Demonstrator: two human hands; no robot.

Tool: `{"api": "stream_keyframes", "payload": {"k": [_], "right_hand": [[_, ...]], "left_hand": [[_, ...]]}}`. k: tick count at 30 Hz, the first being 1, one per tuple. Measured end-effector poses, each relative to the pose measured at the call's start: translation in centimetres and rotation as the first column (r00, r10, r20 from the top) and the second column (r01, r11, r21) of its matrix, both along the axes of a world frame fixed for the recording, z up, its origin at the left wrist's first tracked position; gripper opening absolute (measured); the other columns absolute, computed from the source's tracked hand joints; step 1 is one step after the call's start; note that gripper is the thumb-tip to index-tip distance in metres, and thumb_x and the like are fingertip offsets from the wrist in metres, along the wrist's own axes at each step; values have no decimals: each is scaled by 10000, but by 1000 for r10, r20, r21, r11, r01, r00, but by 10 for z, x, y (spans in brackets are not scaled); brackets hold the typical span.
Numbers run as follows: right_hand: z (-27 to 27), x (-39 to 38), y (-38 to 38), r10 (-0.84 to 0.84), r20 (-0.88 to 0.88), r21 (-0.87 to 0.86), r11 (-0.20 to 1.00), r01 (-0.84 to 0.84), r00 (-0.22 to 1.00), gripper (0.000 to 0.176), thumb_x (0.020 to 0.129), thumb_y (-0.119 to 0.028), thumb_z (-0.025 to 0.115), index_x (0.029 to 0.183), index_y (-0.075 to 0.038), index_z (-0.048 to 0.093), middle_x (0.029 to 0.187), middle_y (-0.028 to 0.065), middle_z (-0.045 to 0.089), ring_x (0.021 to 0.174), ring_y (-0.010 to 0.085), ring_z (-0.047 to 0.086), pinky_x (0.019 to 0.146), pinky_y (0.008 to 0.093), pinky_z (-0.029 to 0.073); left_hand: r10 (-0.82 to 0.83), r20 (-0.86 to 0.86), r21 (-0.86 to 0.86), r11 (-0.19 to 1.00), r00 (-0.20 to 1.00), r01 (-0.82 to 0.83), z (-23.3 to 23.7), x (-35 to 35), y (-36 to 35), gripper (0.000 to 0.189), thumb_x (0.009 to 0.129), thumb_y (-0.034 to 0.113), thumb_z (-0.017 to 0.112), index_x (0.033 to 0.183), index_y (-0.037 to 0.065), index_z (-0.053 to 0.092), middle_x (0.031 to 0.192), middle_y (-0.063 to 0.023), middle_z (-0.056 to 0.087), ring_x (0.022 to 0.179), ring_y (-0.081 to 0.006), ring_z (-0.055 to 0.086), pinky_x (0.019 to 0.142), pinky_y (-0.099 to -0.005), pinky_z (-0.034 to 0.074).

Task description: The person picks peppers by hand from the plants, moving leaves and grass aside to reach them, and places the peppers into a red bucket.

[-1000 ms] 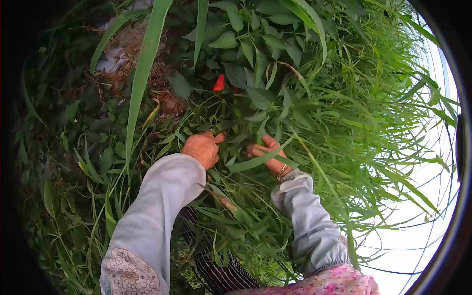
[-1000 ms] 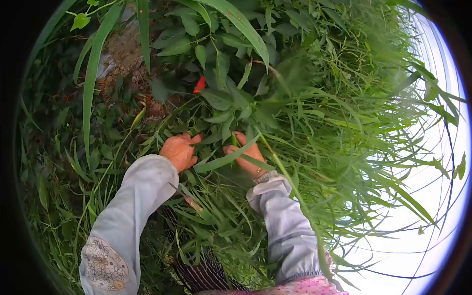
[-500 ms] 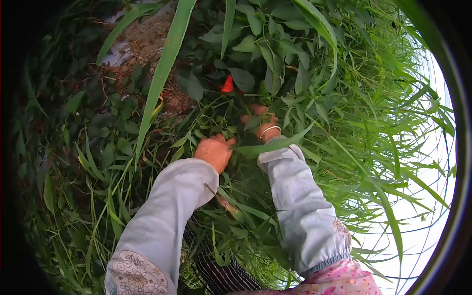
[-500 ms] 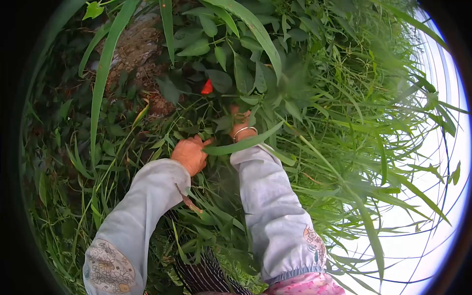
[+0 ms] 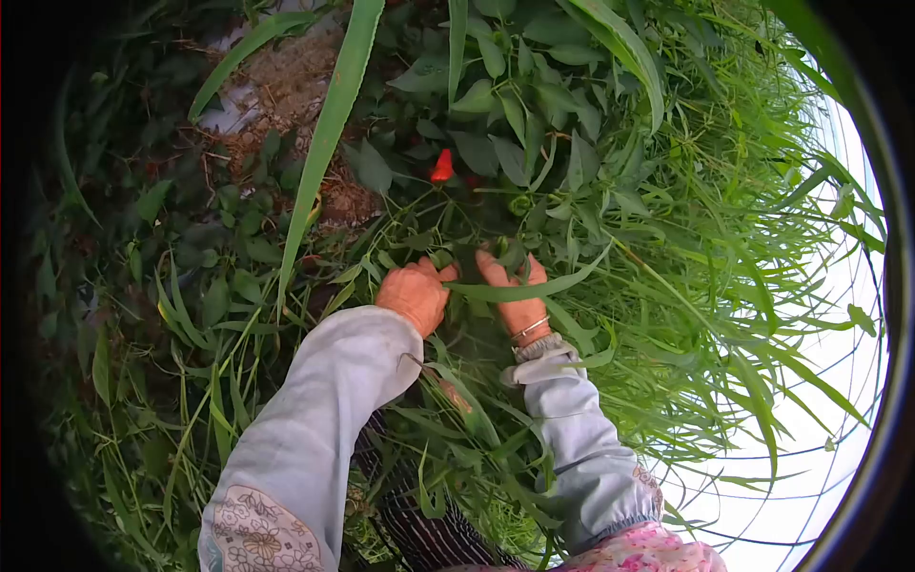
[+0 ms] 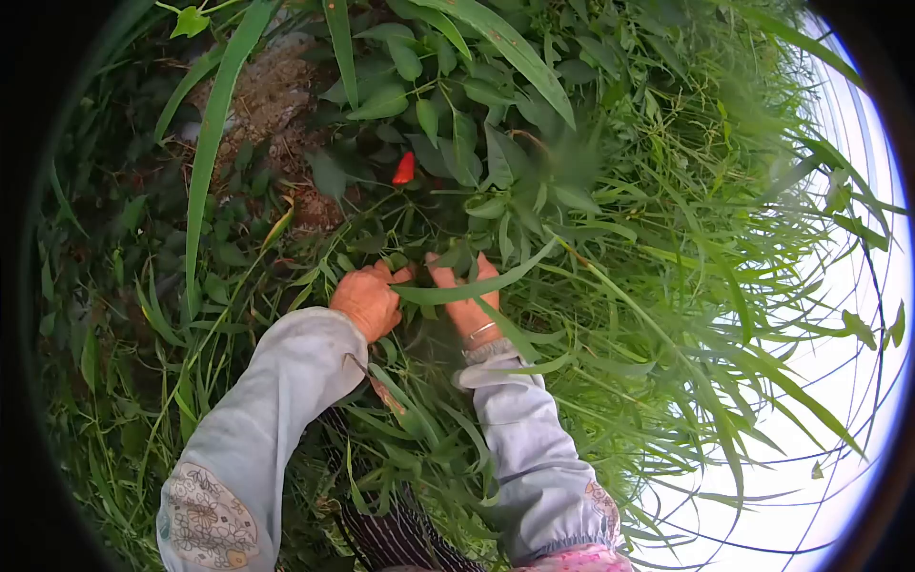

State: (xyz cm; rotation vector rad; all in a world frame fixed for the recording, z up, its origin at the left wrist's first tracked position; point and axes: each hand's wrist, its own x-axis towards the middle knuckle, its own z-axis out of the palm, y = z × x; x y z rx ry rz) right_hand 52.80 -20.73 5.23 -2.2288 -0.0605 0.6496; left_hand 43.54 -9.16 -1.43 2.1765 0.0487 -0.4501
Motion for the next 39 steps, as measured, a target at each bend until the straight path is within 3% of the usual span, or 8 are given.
{"api": "stream_keyframes", "payload": {"k": [7,10,14,18,27,30,33,39], "right_hand": [[-11,28,16,-298,19,133,947,293,954,504,762,-106,653,1218,-15,456,890,48,590,744,156,567,652,284,462],[-12,31,28,-310,72,308,911,274,948,451,771,-148,644,1172,-20,482,865,55,591,720,165,582,652,284,467],[-22,46,34,-410,-278,489,718,496,869,192,804,-161,645,939,-77,537,826,59,597,716,193,591,628,338,479],[-23,53,37,-499,-473,446,575,686,726,183,808,-160,633,939,-101,519,816,45,575,726,180,564,618,335,462],[-26,46,20,-244,-673,599,373,708,698,134,847,-194,589,913,-112,506,783,44,547,723,181,534,655,335,462],[-22,39,25,-228,-567,619,515,592,791,187,850,-227,588,892,-60,515,827,42,544,754,174,507,702,327,418],[-26,42,18,-281,-642,553,475,685,714,279,867,-277,581,1102,-191,458,745,30,518,708,175,519,640,320,437],[-14,28,-29,-18,-727,461,728,507,687,269,928,-424,421,1025,-178,465,730,23,452,652,165,453,639,330,400]], "left_hand": [[-22,6,4,1000,1000,22,-3,-1,-3,440,817,149,527,1256,175,510,931,-140,558,860,-284,588,730,-400,490],[-7,41,-22,1000,999,8,-2,0,-3,383,819,167,528,1201,163,561,929,-138,561,862,-284,586,733,-400,489],[22,56,-48,999,998,-20,-8,2,-7,333,822,195,533,1147,150,592,918,-136,573,865,-280,588,728,-399,487],[52,65,-12,999,997,-51,-9,1,-11,286,830,195,530,1100,136,602,908,-128,584,848,-277,591,715,-403,487],[97,118,-54,994,988,-92,-8,0,-10,273,824,170,527,1088,129,587,839,-110,599,795,-279,593,683,-405,492],[105,147,-62,993,984,-97,-10,0,-12,284,806,166,543,1084,128,588,824,-111,613,789,-282,595,675,-404,494],[22,133,-14,1000,991,-20,-15,-3,-12,305,777,153,554,1079,126,591,817,-112,626,781,-284,600,673,-402,496],[36,91,3,999,995,-37,-13,-6,-12,418,756,142,560,1173,140,543,838,-104,633,778,-278,608,685,-395,499]]}}
